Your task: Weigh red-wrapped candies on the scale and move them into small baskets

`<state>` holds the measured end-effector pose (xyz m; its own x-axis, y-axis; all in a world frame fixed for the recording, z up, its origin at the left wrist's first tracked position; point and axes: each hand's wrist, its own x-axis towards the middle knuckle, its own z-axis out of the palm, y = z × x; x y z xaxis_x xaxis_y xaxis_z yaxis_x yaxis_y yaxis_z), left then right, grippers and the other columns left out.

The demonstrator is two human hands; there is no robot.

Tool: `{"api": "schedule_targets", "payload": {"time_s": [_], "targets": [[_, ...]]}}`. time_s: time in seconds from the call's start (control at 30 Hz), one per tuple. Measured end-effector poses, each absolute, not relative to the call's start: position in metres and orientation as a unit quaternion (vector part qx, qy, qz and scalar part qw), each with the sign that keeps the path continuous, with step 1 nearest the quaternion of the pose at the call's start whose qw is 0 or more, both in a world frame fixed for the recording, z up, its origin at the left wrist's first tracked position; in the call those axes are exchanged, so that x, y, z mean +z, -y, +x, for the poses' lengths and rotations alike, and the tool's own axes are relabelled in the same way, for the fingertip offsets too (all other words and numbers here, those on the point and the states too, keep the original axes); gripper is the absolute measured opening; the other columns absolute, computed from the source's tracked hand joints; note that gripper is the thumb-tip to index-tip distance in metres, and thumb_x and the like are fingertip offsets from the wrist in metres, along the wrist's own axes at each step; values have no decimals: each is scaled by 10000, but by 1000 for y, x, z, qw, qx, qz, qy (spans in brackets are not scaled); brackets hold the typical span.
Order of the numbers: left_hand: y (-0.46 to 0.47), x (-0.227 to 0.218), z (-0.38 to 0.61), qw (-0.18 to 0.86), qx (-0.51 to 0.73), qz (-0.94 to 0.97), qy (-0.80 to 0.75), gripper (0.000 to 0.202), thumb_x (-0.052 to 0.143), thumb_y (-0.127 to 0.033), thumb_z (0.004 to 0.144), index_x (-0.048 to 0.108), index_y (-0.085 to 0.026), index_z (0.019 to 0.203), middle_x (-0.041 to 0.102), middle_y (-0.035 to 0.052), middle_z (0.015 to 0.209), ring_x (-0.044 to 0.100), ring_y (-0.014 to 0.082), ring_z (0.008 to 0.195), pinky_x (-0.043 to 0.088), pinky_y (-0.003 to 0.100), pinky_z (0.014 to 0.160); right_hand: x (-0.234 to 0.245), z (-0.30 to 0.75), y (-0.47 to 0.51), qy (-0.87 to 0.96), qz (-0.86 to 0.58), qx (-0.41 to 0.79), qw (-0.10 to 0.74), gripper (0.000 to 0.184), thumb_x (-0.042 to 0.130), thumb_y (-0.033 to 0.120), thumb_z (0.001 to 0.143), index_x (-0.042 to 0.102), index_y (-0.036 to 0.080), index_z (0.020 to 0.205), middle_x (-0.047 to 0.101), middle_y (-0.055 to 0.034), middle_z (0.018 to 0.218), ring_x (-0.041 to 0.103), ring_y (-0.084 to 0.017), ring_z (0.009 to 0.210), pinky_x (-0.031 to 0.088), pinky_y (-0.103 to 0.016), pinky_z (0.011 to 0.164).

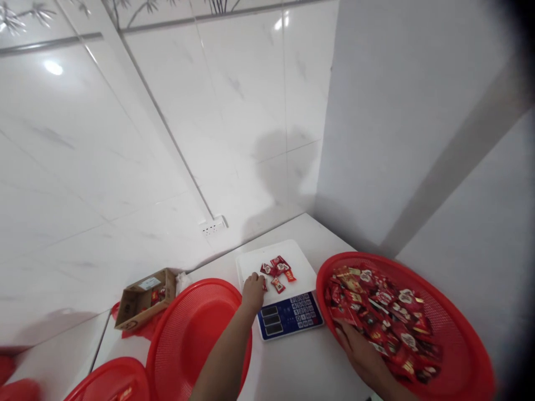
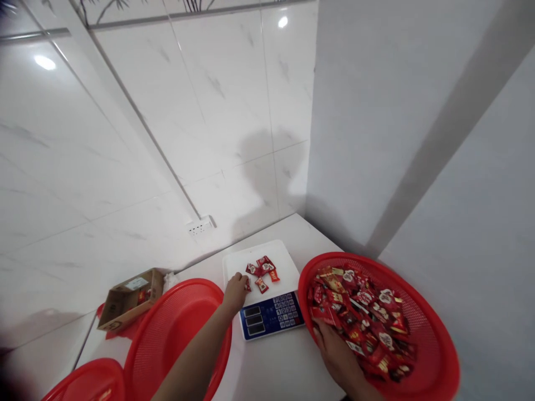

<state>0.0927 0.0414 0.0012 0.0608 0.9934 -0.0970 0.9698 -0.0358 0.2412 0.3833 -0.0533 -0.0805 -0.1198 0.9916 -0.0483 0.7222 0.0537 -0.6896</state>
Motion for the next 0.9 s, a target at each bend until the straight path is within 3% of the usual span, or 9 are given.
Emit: {"api": "schedule_targets", "payload": {"time_s": [0.1,0.23,0.37,0.5,0.6,0.7,0.9], "targets": [[-23,10,75,107,80,686,-715,230,510,-180,772,503,-232,995,539,40,1059,498,168,982,372,260,818,-85,384,53,685,-623,288,246,443,313,403,826,550,158,1110,609,-114,1148,564,-226,1062,427,-377,945],[9,24,33,80,99,609,-782,272,470,-271,803,464,-171,1056,580,73,963,531,193,903,414,275,725,-86,384,53,676,-623,304,249,455,299,422,825,544,165,1109,608,-115,1145,561,-229,1063,413,-389,953],[29,29,15,50,90,601,-793,375,435,-309,821,451,-138,1155,543,123,1123,490,247,1027,389,357,861,-83,383,52,669,-628,323,230,498,281,448,820,522,146,1133,586,-133,1175,537,-237,1096,383,-399,977],[21,17,55,55,66,680,-728,357,331,-199,853,498,-212,1168,488,72,1247,404,229,1163,304,369,988,-78,382,52,667,-630,329,222,506,285,443,807,521,138,1134,575,-137,1189,529,-237,1108,384,-392,981],[2,4,99,86,39,749,-655,463,363,-71,794,489,-279,1188,449,16,1319,386,207,1185,309,358,992,-73,382,52,665,-631,331,223,495,290,441,807,528,147,1126,586,-133,1174,539,-236,1094,390,-398,974],[-17,-3,130,111,20,796,-595,481,381,-69,795,456,-302,1208,414,-4,1355,392,192,1173,340,343,963,-68,381,52,663,-634,336,213,510,277,446,814,529,137,1131,583,-136,1178,536,-240,1097,393,-407,971],[-41,-1,139,122,11,786,-606,322,383,-89,799,544,-195,1056,590,91,1067,481,224,1039,392,349,863,-70,383,52,664,-628,342,217,511,284,446,820,531,133,1140,582,-131,1185,527,-231,1113,387,-389,985]]}}
